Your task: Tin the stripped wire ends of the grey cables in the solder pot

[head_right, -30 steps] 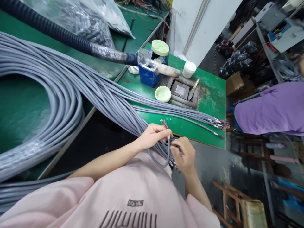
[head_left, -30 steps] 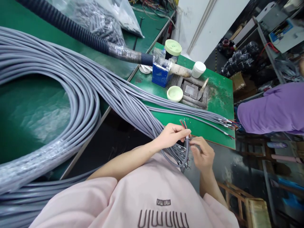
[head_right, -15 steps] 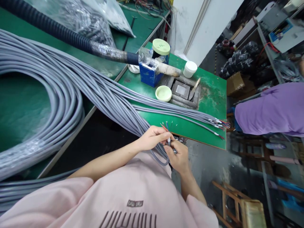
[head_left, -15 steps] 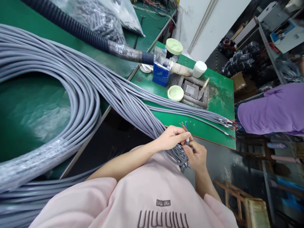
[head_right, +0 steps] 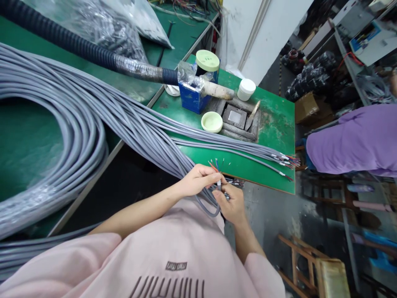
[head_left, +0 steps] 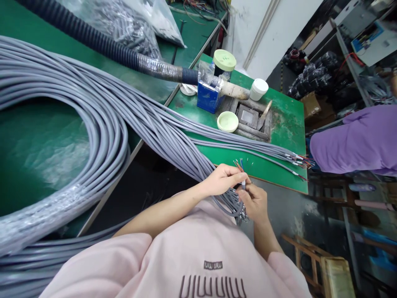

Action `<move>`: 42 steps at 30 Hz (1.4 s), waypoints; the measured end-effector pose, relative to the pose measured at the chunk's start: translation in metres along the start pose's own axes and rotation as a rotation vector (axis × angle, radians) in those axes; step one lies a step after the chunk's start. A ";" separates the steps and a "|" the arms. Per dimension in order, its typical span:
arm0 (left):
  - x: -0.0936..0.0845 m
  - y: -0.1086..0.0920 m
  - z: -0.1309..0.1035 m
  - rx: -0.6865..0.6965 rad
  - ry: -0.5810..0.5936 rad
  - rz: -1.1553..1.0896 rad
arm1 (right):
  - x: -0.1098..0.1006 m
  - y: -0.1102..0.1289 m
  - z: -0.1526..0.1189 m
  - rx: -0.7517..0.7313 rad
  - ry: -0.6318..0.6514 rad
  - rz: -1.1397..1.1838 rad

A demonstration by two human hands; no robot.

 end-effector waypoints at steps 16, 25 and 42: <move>0.009 0.021 0.000 -0.187 0.122 -0.097 | 0.057 -0.019 0.000 0.257 -0.026 1.026; -0.020 0.013 0.003 -0.100 -0.149 -0.225 | 0.045 -0.025 0.002 0.223 -0.197 0.885; -0.031 0.000 -0.001 -0.028 -0.270 -0.316 | 0.039 -0.022 0.003 0.200 -0.172 0.639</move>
Point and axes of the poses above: each hand's wrist, its own z-axis towards the middle knuckle, its own x-axis out of the palm, y = z × x, the point moved 9 cm from there along z, towards the middle knuckle, and after that the axes turned 11 degrees about -x, right-handed, at the moved point
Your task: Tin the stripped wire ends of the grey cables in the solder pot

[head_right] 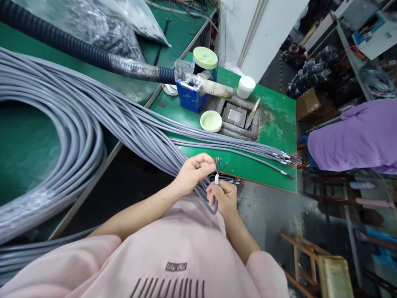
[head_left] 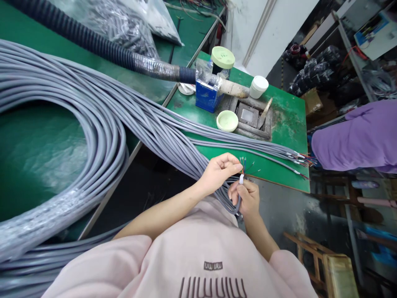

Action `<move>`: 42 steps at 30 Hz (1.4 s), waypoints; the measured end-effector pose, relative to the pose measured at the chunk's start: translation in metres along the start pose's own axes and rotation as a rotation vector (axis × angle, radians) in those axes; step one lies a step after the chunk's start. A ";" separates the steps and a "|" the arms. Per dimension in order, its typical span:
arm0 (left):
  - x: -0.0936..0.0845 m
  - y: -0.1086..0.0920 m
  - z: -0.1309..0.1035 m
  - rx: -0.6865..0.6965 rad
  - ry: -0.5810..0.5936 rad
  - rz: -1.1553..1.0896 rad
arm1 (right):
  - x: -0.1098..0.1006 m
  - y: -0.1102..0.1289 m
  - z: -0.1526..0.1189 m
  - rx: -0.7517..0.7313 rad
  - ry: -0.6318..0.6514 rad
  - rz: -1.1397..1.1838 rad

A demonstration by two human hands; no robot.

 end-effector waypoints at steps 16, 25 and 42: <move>0.015 -0.045 -0.039 0.785 -0.175 0.795 | 0.010 0.001 0.033 0.158 -0.024 0.249; -0.008 -0.035 -0.024 0.552 -0.288 0.535 | -0.006 0.034 0.061 -0.050 -0.126 0.008; -0.018 -0.017 0.016 0.489 -0.264 1.361 | 0.022 0.048 0.230 -0.453 0.233 -1.277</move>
Point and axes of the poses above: each hand's wrist, its own z-axis towards the middle knuckle, its own x-axis out of the palm, y = z × x, the point moved 9 cm from there along z, towards the middle knuckle, and after that the axes turned 11 degrees about -x, right-handed, at the moved point
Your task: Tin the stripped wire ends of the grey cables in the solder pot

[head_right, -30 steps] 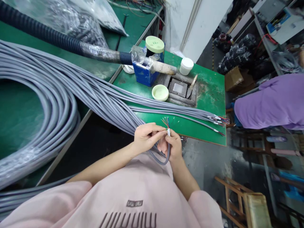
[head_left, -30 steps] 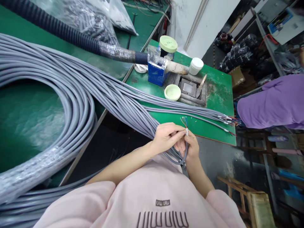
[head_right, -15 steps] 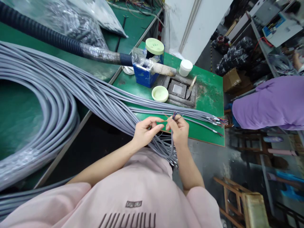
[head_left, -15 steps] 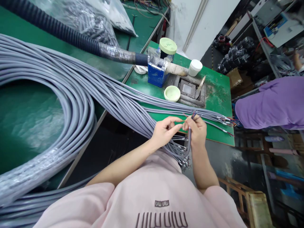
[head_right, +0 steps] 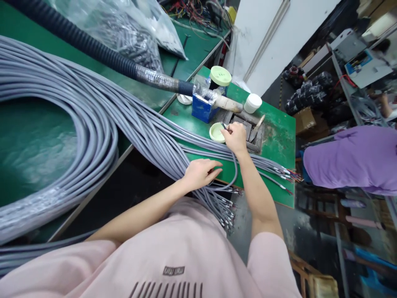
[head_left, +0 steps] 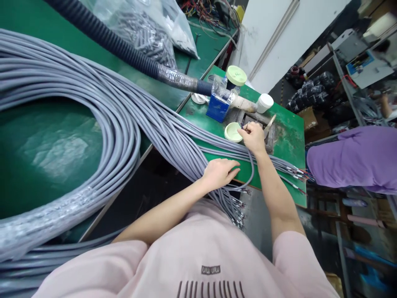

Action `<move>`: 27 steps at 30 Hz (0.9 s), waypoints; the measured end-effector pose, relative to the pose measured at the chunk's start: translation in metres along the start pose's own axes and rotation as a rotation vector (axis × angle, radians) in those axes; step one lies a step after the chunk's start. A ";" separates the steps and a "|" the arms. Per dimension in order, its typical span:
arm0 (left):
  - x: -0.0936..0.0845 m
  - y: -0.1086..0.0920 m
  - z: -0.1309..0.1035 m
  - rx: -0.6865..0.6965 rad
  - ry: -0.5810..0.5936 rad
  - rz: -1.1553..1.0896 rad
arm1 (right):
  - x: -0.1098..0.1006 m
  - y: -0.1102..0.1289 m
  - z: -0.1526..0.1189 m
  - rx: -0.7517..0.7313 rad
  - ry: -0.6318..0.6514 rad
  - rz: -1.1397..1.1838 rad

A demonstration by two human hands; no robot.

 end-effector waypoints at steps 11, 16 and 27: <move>0.004 -0.003 0.000 0.062 0.003 0.036 | 0.023 -0.002 0.011 0.037 0.225 -0.159; 0.004 -0.004 0.000 0.074 -0.015 0.050 | 0.026 0.001 0.013 0.045 0.254 -0.202; -0.008 -0.007 -0.005 0.136 -0.144 -0.035 | -0.048 -0.081 -0.002 0.161 -0.200 -0.029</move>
Point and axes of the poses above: each hand's wrist, its own z-axis towards the middle knuckle, its own x-axis out of the palm, y = z × x, the point moved 9 cm from there along z, towards the middle knuckle, and after that the axes turned 11 degrees about -x, right-handed, at the moved point
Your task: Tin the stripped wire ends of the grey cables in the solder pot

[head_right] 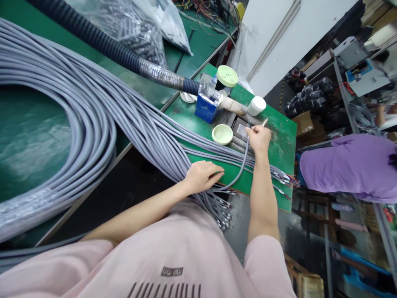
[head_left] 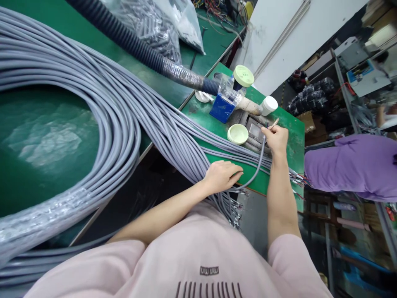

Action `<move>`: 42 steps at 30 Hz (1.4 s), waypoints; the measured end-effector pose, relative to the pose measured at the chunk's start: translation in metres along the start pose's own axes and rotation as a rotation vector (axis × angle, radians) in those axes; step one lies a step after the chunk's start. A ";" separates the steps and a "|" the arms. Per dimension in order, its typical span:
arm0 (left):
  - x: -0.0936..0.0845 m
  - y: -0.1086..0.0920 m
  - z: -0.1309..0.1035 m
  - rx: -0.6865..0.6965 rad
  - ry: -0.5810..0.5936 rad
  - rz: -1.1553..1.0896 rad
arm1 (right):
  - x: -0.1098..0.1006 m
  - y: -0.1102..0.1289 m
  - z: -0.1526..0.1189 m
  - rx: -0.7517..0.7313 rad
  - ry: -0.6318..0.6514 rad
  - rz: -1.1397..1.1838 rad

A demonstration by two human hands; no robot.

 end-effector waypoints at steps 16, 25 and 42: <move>-0.002 -0.003 -0.002 0.034 -0.037 0.022 | 0.027 -0.073 -0.012 0.227 0.001 -0.164; -0.004 -0.004 -0.001 0.049 -0.060 0.030 | 0.032 -0.077 -0.014 0.230 0.018 -0.166; -0.001 -0.002 -0.003 0.038 0.002 0.038 | -0.030 0.053 -0.081 0.091 0.038 0.299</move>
Point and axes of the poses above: each hand's wrist, its own z-axis towards the middle knuckle, its own x-axis out of the palm, y = z × x, the point moved 9 cm from there along z, towards the middle knuckle, and after that the axes turned 11 degrees about -x, right-handed, at the moved point
